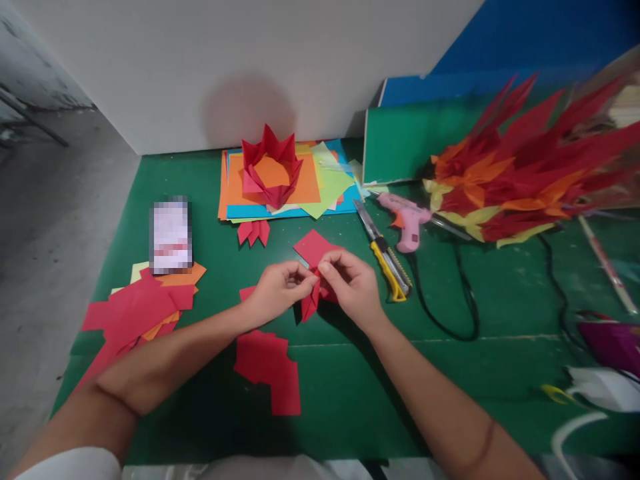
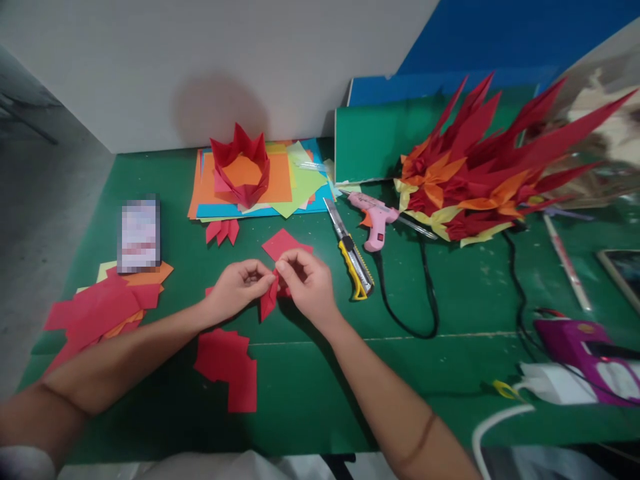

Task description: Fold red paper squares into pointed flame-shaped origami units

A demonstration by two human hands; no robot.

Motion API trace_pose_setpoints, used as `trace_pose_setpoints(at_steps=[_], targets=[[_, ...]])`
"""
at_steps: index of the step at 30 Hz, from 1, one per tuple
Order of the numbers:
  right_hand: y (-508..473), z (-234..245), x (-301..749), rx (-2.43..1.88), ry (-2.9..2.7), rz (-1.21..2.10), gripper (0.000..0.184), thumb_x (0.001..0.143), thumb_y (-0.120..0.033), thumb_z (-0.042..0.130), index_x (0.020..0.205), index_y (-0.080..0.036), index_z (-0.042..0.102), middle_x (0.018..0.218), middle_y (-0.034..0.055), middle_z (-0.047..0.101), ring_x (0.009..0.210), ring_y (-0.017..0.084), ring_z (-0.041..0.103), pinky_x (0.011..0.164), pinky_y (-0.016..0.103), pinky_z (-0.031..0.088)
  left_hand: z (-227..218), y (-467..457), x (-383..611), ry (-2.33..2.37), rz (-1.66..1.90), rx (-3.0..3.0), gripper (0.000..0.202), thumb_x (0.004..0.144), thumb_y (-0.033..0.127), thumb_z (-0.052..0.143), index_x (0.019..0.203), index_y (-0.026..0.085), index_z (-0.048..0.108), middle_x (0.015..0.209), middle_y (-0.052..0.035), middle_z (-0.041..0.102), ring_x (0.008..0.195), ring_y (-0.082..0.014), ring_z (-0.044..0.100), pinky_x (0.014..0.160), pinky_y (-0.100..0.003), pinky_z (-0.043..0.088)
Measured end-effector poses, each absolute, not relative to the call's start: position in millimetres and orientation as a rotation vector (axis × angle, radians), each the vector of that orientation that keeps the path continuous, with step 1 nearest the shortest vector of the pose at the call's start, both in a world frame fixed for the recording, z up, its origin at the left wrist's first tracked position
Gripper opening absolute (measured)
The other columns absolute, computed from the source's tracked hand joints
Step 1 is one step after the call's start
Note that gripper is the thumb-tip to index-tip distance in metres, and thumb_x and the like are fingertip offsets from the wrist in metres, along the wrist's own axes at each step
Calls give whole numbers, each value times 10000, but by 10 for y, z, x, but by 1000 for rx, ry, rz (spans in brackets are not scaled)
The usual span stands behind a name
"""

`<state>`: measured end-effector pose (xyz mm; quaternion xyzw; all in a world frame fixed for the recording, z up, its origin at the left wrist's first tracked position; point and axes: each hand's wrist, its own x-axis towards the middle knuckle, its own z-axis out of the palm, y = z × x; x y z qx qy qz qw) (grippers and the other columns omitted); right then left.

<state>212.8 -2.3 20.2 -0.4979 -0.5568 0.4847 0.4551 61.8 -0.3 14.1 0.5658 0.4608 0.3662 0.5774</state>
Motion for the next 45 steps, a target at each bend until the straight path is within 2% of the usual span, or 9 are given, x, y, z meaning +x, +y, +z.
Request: trace_pose_setpoints(at_steps=[9,13,17,22,27,32,37,41,45], targets=[[-66,151,2063,-1253,-1348,1027,145,862,-338,546,787,-215,532,657,-29,546,547,102,518,528,232,441,192,-39,595,1217,918,1602,181,842,272,585,697,171,546,638,14,617,562,-79,541,536,-181,431],[-73,171,2045,-1236,-1302,1020,140,858,-337,566,789,-221,529,627,-39,554,529,104,547,531,236,464,156,-61,613,1114,920,1342,254,878,390,540,756,169,512,572,26,600,489,-81,573,490,-183,462],[-56,212,2059,-1264,-1211,943,154,840,-353,591,787,-220,536,643,-26,578,555,116,576,559,253,499,107,-68,659,967,909,1053,365,802,502,604,868,162,487,676,0,653,472,-98,616,436,-190,489],[-29,231,2074,-1244,-1114,995,169,791,-356,650,766,-224,547,649,-12,612,572,132,608,589,278,534,117,-20,663,1017,983,965,401,692,424,733,878,160,495,528,52,603,408,-87,575,414,-178,466],[9,201,2105,-1230,-1115,1055,224,750,-391,686,716,-222,543,664,-5,622,581,140,614,601,295,545,183,61,611,1145,1023,941,351,648,386,765,827,142,588,610,9,657,537,-107,634,525,-215,518],[43,159,2145,-1191,-1147,1173,280,715,-421,713,675,-213,530,681,-11,627,574,129,615,579,280,541,204,71,591,1167,1135,913,463,609,402,796,939,163,575,646,16,661,597,-129,649,563,-231,513],[33,150,2138,-1135,-1142,1341,288,708,-409,724,652,-209,525,674,-14,641,552,108,602,572,261,538,178,74,603,1196,1320,940,591,615,367,810,1093,208,500,617,78,559,550,-94,577,550,-214,477],[18,154,2121,-1083,-1083,1456,291,691,-388,746,650,-194,534,704,-21,642,571,91,609,581,240,528,151,95,615,1110,1352,872,590,605,369,813,1072,204,491,670,66,571,599,-88,577,596,-215,481],[6,168,2106,-1133,-1122,1626,284,689,-396,748,687,-183,560,646,-16,639,548,90,594,529,217,487,135,90,619,1088,1333,861,443,604,419,799,886,187,549,741,25,625,638,-86,580,637,-220,490]])
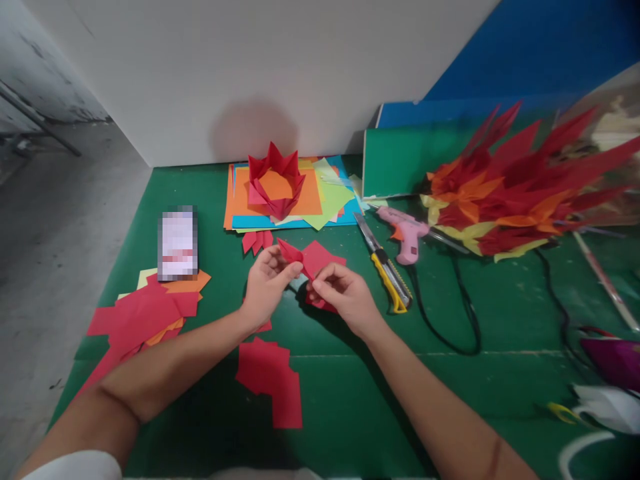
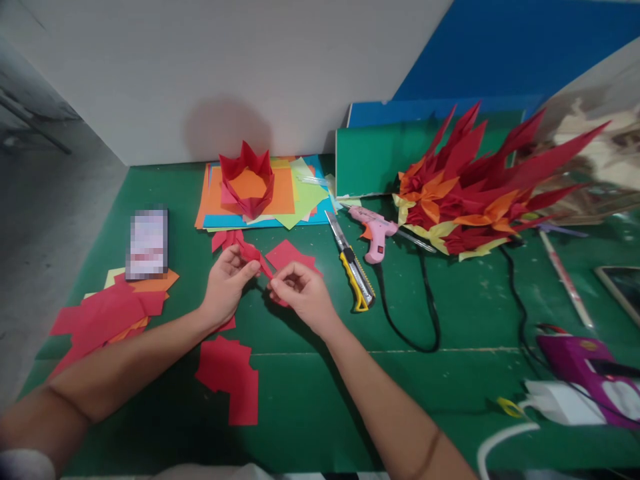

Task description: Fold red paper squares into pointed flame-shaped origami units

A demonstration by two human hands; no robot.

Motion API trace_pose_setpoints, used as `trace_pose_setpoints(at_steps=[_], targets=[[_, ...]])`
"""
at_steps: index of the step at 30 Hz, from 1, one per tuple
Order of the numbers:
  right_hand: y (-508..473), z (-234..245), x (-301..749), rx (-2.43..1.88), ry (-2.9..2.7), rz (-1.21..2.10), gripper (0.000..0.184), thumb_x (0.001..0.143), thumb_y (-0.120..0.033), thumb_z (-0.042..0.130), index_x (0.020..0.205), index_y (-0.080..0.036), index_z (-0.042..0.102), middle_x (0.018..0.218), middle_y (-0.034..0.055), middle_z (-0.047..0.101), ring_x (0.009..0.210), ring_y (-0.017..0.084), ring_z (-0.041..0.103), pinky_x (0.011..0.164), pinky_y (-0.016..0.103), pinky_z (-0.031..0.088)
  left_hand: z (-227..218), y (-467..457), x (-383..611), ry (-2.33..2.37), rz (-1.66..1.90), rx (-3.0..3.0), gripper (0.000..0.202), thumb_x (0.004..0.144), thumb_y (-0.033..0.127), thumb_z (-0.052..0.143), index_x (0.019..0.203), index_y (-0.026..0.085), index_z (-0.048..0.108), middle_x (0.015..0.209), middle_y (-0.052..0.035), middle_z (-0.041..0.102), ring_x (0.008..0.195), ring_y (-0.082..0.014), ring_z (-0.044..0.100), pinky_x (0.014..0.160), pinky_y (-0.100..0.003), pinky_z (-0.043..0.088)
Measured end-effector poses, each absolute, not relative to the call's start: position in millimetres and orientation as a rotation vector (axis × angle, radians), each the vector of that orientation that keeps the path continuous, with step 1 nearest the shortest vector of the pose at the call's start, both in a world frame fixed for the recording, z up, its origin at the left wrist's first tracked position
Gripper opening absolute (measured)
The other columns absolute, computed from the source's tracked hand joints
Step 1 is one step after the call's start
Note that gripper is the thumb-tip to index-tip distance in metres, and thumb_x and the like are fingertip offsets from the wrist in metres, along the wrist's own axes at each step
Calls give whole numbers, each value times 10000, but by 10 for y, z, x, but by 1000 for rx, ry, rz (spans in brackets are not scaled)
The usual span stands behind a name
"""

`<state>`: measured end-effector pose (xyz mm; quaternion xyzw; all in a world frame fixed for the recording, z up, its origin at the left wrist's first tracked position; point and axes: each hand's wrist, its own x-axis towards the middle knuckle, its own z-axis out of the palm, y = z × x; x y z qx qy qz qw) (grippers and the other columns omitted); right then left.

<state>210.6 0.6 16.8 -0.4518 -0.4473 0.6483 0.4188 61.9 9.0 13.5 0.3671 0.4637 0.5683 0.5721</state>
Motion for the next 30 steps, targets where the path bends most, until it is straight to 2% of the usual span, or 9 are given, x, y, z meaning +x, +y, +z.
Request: trace_pose_setpoints(at_steps=[3,7,10,13,15,18,21,30], targets=[[0,185,2092,-1180,-1182,1623,299,690,-419,741,688,-179,561,580,-30,604,488,77,538,489,210,449,129,67,615,1104,1249,928,367,625,460,775,732,168,580,684,16,630,604,-85,561,613,-220,481],[2,201,2097,-1159,-1276,1592,309,711,-445,718,670,-181,561,561,-34,579,474,76,508,479,217,434,128,41,613,1099,1174,958,360,660,473,746,630,157,578,563,35,584,538,-76,534,563,-208,466],[17,195,2122,-1156,-1227,1527,288,742,-455,690,709,-191,578,604,-30,599,514,85,537,524,226,460,118,28,632,1025,1132,926,363,668,465,745,683,149,568,589,39,583,544,-75,567,558,-197,485],[35,173,2140,-1184,-1104,1475,282,704,-447,728,799,-208,613,657,-37,617,534,86,552,539,225,466,101,16,660,896,1106,845,428,663,449,762,873,168,516,677,54,579,529,-88,612,534,-215,526],[40,154,2140,-1179,-1053,1514,304,669,-446,754,813,-210,628,624,-45,609,503,86,537,518,230,457,94,13,671,837,1109,825,487,670,409,773,954,202,436,727,72,560,496,-88,618,496,-221,537],[42,126,2133,-1159,-1007,1591,304,650,-447,765,772,-203,633,545,-48,590,472,97,524,518,255,462,88,17,671,804,1121,866,441,709,370,755,897,207,390,734,78,542,486,-81,626,473,-195,532],[47,107,2134,-1211,-988,1542,299,609,-426,794,707,-191,638,532,-48,583,459,81,491,492,237,431,74,21,666,832,1149,903,385,724,374,740,834,181,425,705,69,538,504,-69,625,486,-171,529],[42,118,2119,-1281,-1031,1410,269,587,-399,802,648,-181,657,528,-41,584,443,63,470,457,206,395,35,-17,655,958,1145,998,280,739,292,715,860,158,500,717,28,599,617,-92,669,604,-188,557]])
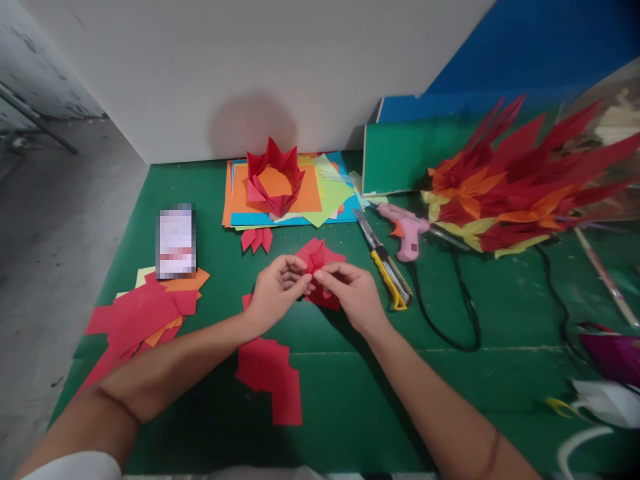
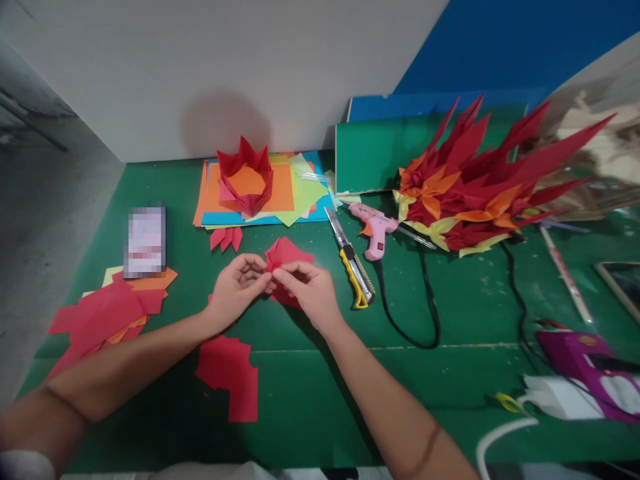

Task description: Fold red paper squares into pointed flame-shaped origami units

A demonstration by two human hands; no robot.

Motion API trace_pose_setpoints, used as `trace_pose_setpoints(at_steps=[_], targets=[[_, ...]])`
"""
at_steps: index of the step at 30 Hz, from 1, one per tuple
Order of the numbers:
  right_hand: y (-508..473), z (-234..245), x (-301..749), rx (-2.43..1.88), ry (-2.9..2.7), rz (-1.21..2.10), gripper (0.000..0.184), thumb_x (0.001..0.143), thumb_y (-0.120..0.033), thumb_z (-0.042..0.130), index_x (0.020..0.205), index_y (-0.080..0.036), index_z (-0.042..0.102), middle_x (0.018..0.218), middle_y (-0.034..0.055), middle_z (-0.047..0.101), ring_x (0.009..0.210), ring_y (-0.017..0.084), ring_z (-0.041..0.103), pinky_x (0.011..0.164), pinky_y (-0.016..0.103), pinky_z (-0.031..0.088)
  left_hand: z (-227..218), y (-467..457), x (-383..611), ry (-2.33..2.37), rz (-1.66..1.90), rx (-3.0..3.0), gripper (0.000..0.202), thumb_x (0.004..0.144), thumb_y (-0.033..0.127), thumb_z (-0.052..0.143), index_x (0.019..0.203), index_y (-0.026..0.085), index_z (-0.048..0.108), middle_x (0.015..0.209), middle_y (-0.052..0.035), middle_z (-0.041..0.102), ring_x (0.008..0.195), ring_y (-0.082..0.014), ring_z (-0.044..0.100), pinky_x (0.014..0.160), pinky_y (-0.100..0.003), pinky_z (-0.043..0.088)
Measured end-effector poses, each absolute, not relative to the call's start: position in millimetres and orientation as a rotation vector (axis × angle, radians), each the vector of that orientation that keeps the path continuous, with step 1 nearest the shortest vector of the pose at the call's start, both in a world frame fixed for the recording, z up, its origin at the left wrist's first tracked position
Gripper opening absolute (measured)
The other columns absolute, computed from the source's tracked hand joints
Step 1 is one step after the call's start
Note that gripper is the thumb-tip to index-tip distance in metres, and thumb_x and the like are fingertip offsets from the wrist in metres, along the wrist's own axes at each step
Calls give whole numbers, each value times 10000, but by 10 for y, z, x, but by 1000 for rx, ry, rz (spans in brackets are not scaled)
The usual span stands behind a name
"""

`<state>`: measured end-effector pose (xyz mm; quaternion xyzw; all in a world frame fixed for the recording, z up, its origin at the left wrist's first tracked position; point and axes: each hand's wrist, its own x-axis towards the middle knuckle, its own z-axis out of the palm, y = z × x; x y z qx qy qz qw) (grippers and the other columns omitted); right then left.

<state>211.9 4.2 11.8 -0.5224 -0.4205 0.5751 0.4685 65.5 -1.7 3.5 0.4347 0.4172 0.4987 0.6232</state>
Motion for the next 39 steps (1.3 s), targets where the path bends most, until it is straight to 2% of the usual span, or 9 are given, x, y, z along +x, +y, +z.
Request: trace_pose_setpoints(at_steps=[7,13,17,20,26,29,34,39], targets=[[40,97,2112,-1265,-1056,1371,249,593,-376,796,635,-185,641,581,-33,614,471,71,493,495,218,428,36,-33,646,967,1144,1026,235,748,252,702,854,155,516,711,16,609,636,-96,665,608,-189,554],[22,128,2082,-1254,-1048,1342,252,623,-369,769,619,-191,590,600,-40,596,542,88,533,561,226,465,53,-26,664,981,1182,1022,277,701,185,720,887,160,517,744,20,582,681,-70,608,620,-168,537],[17,129,2085,-1250,-1070,1358,245,628,-369,763,685,-197,598,639,-41,594,572,93,534,581,229,463,51,-17,663,982,1181,1031,279,695,169,713,867,167,494,749,23,568,696,-68,582,622,-165,515],[21,132,2097,-1278,-1116,1356,263,622,-382,767,671,-189,595,635,-36,586,575,95,524,576,228,445,58,-21,655,996,1158,1066,268,714,165,690,851,177,461,745,31,553,673,-64,570,595,-161,491],[13,156,2106,-1300,-1094,1405,331,667,-434,737,594,-184,531,505,-61,498,472,69,413,478,207,353,94,-54,653,1029,1168,1244,212,754,158,642,848,184,454,769,29,539,687,-68,567,612,-174,470],[23,159,2123,-1262,-1064,1462,307,661,-430,745,643,-191,554,560,-49,551,498,78,455,500,211,387,78,-58,656,1008,1163,1241,152,791,165,601,891,181,489,837,7,556,719,-71,571,654,-186,479],[55,152,2170,-1194,-1143,1423,252,690,-412,718,822,-210,646,740,-7,636,626,124,551,593,254,468,43,-34,655,1005,1138,1296,187,811,177,575,996,175,549,907,-36,604,777,-95,575,711,-212,487],[59,162,2177,-1205,-1153,1446,221,674,-361,729,792,-208,621,721,-16,618,550,101,518,506,231,440,55,-15,649,1073,1108,1328,128,806,203,592,929,167,597,829,-26,619,722,-96,568,649,-199,478]])
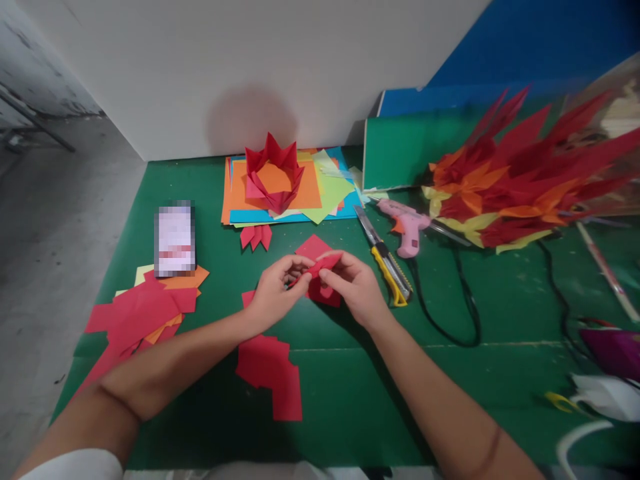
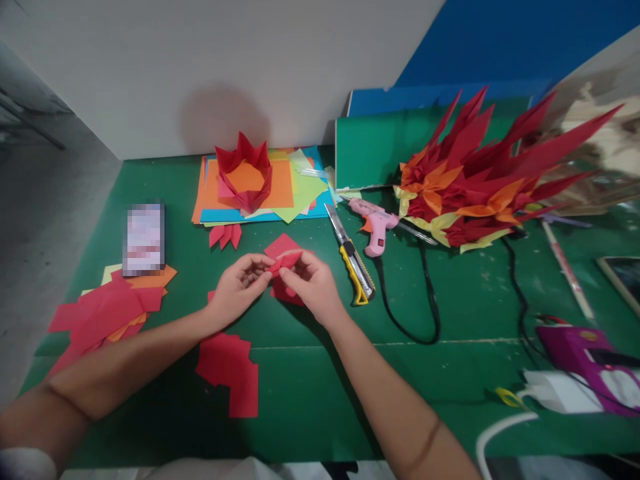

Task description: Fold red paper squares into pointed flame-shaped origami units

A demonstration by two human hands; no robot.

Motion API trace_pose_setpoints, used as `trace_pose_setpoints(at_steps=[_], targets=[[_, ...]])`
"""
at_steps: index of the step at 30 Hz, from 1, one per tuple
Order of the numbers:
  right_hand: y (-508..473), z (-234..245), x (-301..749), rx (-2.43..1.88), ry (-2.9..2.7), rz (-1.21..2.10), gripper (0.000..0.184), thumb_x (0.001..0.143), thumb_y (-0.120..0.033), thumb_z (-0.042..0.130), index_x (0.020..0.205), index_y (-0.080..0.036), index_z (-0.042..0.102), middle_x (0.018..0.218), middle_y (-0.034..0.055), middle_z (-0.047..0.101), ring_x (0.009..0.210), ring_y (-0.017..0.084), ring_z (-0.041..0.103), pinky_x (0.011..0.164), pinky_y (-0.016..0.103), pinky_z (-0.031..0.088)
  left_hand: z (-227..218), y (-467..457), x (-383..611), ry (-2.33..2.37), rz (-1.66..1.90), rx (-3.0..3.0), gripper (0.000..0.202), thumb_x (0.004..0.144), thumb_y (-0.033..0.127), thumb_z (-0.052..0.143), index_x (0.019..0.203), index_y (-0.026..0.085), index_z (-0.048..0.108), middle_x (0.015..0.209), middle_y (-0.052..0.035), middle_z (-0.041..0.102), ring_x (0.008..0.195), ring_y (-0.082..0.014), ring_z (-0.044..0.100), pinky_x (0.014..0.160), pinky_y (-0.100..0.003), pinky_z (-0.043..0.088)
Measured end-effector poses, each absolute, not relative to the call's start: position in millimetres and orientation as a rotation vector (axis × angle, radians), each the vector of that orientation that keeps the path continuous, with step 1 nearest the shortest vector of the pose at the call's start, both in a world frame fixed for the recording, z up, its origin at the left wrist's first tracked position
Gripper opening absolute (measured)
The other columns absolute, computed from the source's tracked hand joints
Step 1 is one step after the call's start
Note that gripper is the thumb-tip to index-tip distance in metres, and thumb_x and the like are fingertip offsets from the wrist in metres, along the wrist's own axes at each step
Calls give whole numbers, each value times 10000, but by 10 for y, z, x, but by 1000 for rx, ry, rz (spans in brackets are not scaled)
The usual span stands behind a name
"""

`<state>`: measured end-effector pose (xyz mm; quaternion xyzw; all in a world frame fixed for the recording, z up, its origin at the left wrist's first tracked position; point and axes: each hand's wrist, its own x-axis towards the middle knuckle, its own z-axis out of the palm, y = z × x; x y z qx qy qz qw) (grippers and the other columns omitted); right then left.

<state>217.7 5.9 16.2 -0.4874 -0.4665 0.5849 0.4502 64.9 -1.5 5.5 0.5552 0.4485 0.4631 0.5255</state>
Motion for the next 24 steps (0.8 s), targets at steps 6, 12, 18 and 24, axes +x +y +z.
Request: trace_pose_setpoints(at_steps=[6,12,18,24], targets=[[50,164,2169,-1200,-1114,1455,216,656,-337,738,763,-206,604,732,-24,613,556,89,529,498,213,442,38,2,621,1086,1109,1292,129,785,266,651,854,161,622,788,-18,641,684,-94,581,619,-197,482],[55,131,2195,-1212,-1132,1437,219,695,-369,698,799,-207,594,707,-12,616,565,113,555,556,257,485,38,2,611,1081,1098,1231,192,767,330,689,860,164,667,813,-37,691,705,-116,627,637,-219,515],[60,140,2216,-1222,-1188,1396,260,696,-351,703,868,-208,571,715,-32,589,511,86,534,500,225,451,53,2,619,1093,1087,1186,208,741,338,715,852,164,687,789,-33,698,663,-110,623,609,-215,519],[76,155,2221,-1229,-1301,1259,156,711,-315,681,783,-212,589,741,-14,599,581,103,539,533,232,457,59,3,605,1121,1091,1256,196,748,337,711,856,173,709,830,-44,702,711,-129,636,643,-233,528]])
